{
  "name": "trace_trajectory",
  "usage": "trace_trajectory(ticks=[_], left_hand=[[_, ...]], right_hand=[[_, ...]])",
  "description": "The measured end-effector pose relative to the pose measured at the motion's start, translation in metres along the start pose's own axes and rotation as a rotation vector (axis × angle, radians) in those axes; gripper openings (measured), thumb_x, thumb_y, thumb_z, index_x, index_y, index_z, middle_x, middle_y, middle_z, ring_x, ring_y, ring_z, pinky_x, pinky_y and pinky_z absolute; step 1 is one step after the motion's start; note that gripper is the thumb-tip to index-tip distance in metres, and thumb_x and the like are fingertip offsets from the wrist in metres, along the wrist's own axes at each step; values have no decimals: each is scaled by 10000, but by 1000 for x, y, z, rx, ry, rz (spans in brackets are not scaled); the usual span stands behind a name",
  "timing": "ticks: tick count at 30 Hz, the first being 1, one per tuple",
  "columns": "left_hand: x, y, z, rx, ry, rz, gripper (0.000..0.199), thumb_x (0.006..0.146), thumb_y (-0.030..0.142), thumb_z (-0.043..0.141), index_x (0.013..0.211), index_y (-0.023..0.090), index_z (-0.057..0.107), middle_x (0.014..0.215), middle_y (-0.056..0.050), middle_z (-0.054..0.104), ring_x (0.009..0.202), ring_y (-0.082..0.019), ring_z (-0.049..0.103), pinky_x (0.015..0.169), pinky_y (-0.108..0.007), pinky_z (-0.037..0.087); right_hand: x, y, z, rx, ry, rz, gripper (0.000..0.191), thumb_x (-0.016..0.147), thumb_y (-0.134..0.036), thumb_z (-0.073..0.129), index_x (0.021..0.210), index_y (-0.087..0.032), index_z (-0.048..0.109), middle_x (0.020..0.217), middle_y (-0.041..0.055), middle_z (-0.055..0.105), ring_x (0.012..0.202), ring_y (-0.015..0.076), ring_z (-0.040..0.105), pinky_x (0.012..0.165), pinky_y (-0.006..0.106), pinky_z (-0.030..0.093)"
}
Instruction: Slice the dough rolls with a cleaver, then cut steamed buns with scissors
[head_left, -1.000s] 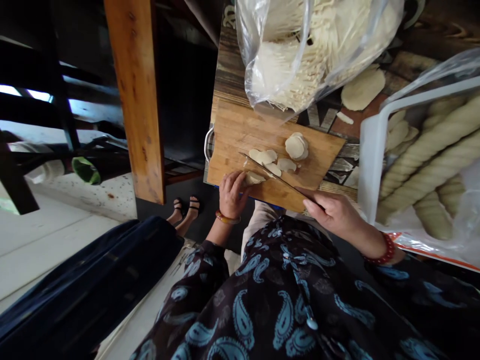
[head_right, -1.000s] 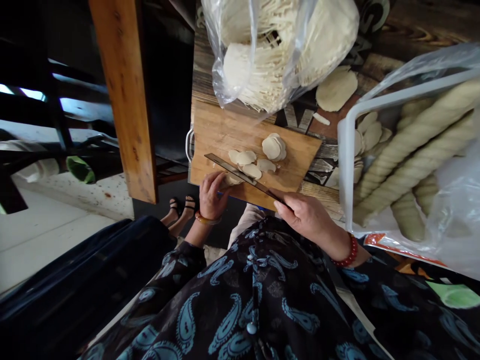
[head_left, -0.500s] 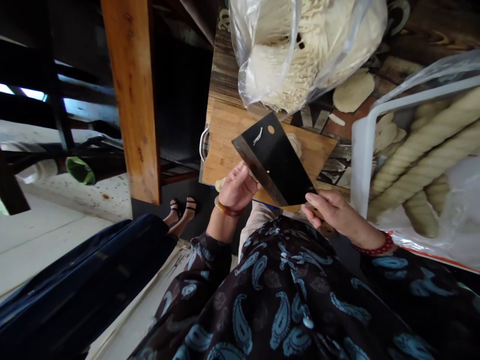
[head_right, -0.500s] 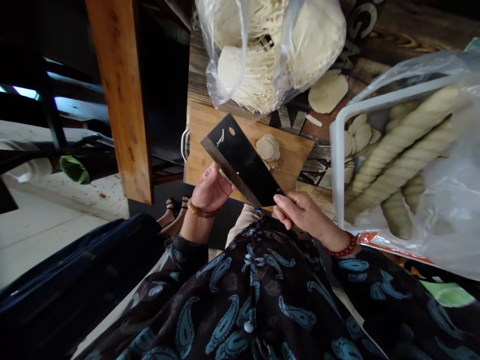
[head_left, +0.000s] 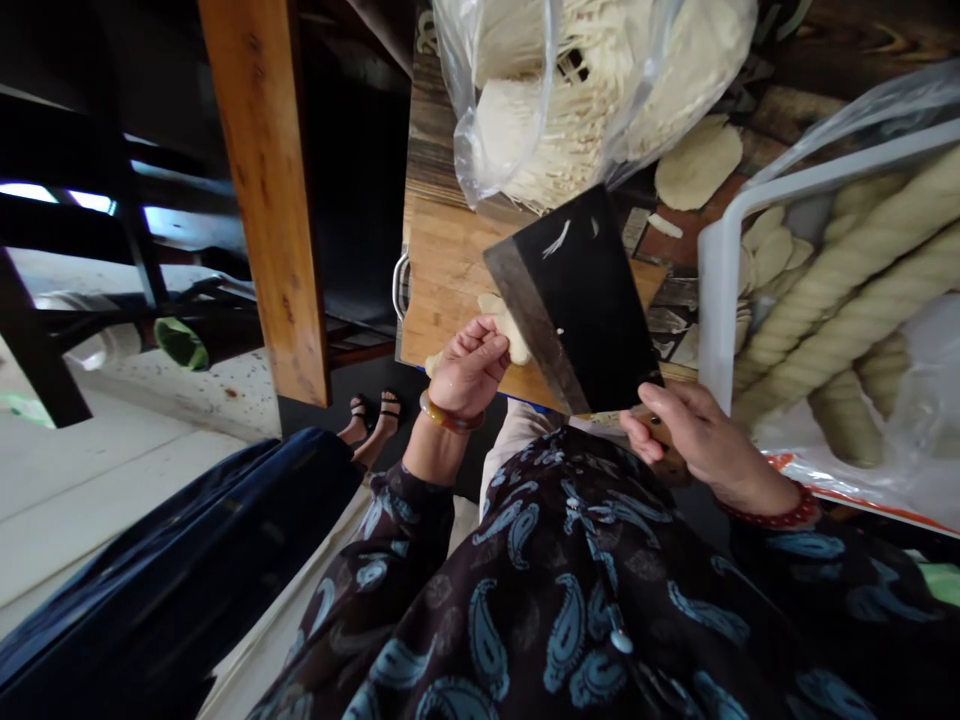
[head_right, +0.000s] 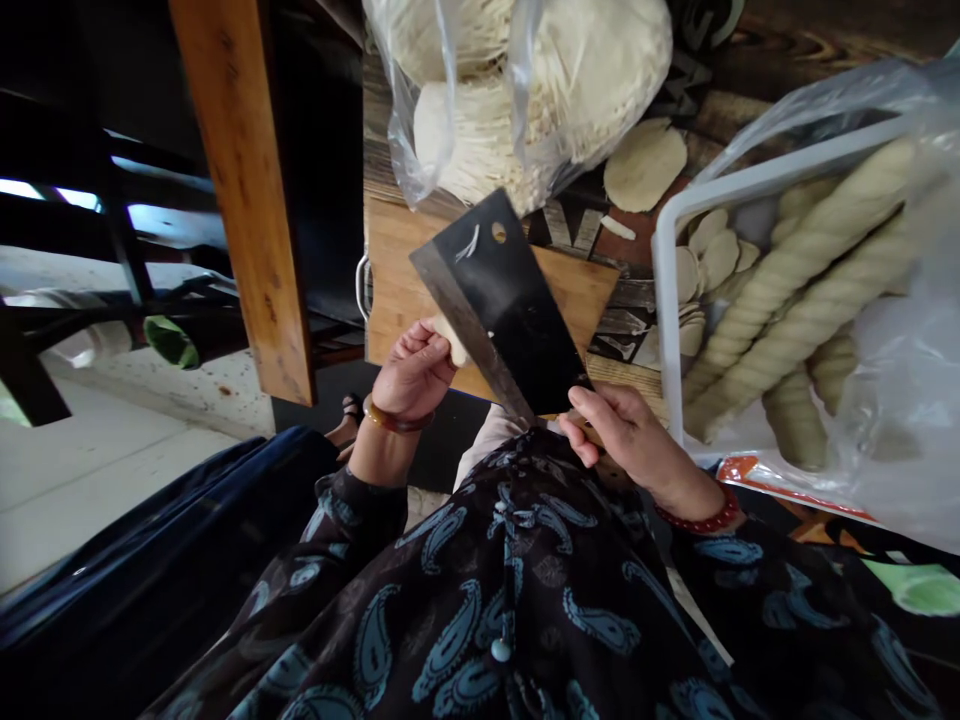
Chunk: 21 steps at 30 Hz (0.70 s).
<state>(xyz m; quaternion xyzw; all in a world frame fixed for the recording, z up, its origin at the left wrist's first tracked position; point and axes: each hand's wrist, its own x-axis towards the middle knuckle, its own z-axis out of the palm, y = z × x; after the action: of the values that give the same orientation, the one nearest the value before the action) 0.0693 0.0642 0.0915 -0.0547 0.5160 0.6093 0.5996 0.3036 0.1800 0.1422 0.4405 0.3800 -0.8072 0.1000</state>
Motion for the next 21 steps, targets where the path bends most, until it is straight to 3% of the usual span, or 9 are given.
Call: trace_trajectory(ticks=[7, 11, 15, 18, 21], left_hand=[[15, -7, -18, 176, 16, 39, 208, 804, 359, 737, 918, 232, 619, 773, 26, 654, 670, -120, 643, 664, -292, 556], [32, 2, -36, 640, 33, 237, 141, 820, 304, 697, 907, 200, 656, 770, 9, 649, 680, -111, 606, 663, -267, 515], [57, 7, -37, 1189, -88, 374, 127, 831, 185, 623, 935, 173, 695, 854, -25, 672, 790, -141, 611, 762, -305, 513], [74, 5, -31, 1392, -119, 480, 172, 815, 138, 597, 928, 204, 709, 899, -40, 663, 868, -178, 621, 831, -357, 520], [70, 7, -33, 1426, -3, 616, 206, 807, 147, 612, 955, 255, 706, 1024, -48, 658, 977, -201, 620, 853, -361, 525]], right_hand=[[-4, -2, -10, 247, 107, 16, 488, 929, -531, 536, 572, -207, 464, 517, -36, 468, 428, 96, 410, 454, 265, 359], [-10, -2, -16, 206, 196, 10, 472, 938, -509, 546, 587, -202, 466, 541, -30, 492, 453, 91, 435, 478, 262, 368], [-13, 2, -20, 129, 238, -16, 439, 941, -486, 555, 619, -202, 462, 592, -20, 535, 474, 89, 457, 502, 264, 387], [-13, 7, -19, 72, 218, -32, 437, 950, -495, 532, 631, -207, 452, 596, -26, 530, 471, 90, 463, 505, 266, 390], [-16, 10, -19, -22, 212, -70, 435, 966, -495, 502, 642, -209, 447, 608, -30, 536, 483, 94, 481, 529, 269, 404]])
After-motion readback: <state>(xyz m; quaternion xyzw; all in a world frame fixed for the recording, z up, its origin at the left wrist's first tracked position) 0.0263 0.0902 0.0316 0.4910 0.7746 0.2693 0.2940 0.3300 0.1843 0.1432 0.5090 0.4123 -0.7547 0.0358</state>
